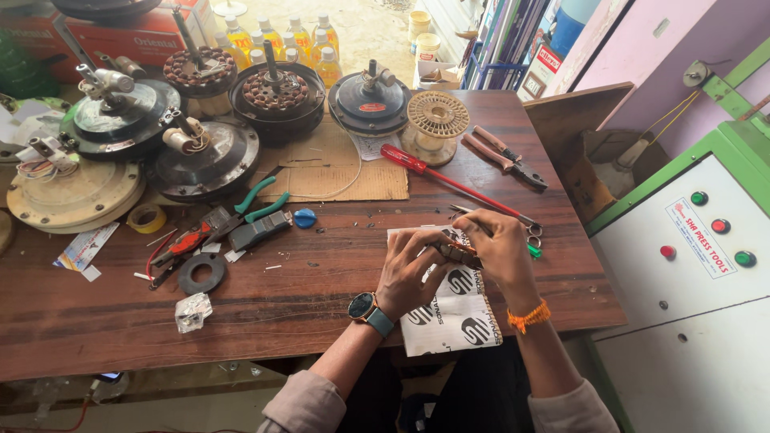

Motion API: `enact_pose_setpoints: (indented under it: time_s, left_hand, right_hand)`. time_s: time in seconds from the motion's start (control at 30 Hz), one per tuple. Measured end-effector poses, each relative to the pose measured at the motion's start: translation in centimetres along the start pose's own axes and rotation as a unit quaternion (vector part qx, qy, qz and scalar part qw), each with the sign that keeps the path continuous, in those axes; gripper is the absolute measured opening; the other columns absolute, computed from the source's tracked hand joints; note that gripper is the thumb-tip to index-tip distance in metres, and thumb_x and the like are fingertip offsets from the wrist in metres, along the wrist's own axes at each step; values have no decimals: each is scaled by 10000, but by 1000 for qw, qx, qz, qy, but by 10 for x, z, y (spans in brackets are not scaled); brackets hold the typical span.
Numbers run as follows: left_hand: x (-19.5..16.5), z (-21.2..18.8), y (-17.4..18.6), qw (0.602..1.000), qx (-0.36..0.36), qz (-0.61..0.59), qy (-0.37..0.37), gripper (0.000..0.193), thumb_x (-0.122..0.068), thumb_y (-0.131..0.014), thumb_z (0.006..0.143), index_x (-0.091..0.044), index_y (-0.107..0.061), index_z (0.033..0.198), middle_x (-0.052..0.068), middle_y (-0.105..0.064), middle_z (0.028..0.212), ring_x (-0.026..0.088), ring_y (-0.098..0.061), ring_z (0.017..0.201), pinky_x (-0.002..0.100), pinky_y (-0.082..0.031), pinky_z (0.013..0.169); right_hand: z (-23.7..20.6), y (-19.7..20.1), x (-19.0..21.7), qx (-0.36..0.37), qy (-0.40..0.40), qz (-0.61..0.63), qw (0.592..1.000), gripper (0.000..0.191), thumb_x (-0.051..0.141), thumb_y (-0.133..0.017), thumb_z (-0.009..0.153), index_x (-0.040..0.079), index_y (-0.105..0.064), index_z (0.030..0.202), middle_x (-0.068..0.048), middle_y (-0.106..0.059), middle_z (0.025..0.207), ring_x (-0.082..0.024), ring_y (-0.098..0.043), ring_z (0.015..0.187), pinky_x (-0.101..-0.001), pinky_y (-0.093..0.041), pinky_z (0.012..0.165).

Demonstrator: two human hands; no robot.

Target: The person sits at a workbench and works on a small electric motor armature, holding and turning it while picking and prying at its copper windings by hand. They briefly use a green screwdriver on the part and later cut a small piece of material with scissors before resuming work on the armature.

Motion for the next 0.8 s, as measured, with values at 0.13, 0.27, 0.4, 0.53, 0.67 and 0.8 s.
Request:
enact_pose_setpoints:
  time_s: [0.13, 0.27, 0.4, 0.53, 0.67, 0.8]
  left_hand:
    - [4, -2, -5, 1000, 6, 11, 4, 175, -215, -810, 879, -139, -677, 963, -12, -621, 1264, 223, -552, 1156, 419, -418, 982]
    - [11, -2, -11, 999, 32, 17, 18, 318, -314, -819, 874, -166, -655, 1103, -21, -590, 1296, 228, -534, 1182, 428, -413, 970]
    - [11, -2, -13, 995, 35, 91, 0, 472, -420, -815, 818, -306, -692, 1259, -18, -535, 1251, 223, -494, 1163, 433, -412, 971]
    - [12, -2, -16, 993, 31, 114, 3, 475, -457, -811, 831, -374, -672, 1278, -60, -527, 1218, 188, -486, 1166, 411, -402, 969]
    - [16, 0, -22, 992, 41, 118, 10, 453, -458, -820, 828, -363, -686, 1250, -65, -530, 1189, 170, -485, 1126, 410, -381, 933]
    - [16, 3, -19, 992, 26, 123, 5, 458, -455, -834, 809, -326, -675, 1218, -41, -528, 1201, 192, -484, 1144, 419, -373, 941]
  right_hand:
    - [16, -10, -18, 25, -34, 45, 998, 168, 173, -728, 928, 28, -796, 981, 42, -709, 702, -4, -552, 586, -220, -429, 498]
    - [18, 1, -39, -8, -75, -58, 996, 176, 191, -748, 918, 45, -818, 987, -34, -698, 672, -50, -498, 546, -253, -370, 477]
    - [1, 25, -45, -64, 16, 5, 998, 163, 132, -761, 904, 14, -792, 1011, -10, -760, 814, 8, -595, 668, -178, -466, 568]
    - [-33, 55, -64, -84, 18, 58, 995, 90, 68, -737, 939, 34, -778, 1011, -40, -742, 813, -55, -529, 610, -226, -383, 503]
    - [-65, 55, -51, -2, 143, 34, 989, 160, -36, -694, 875, 45, -773, 988, -50, -782, 862, -94, -683, 721, -230, -554, 647]
    - [-80, 33, -34, 78, 207, -6, 975, 228, -79, -713, 795, 24, -768, 991, -81, -808, 915, -129, -794, 812, -239, -647, 712]
Point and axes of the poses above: each hand's wrist, its own z-axis towards the middle knuckle, its own y-axis out of the back of the hand, x = y × z, the point moved 8 cm from there along z, towards the middle knuckle
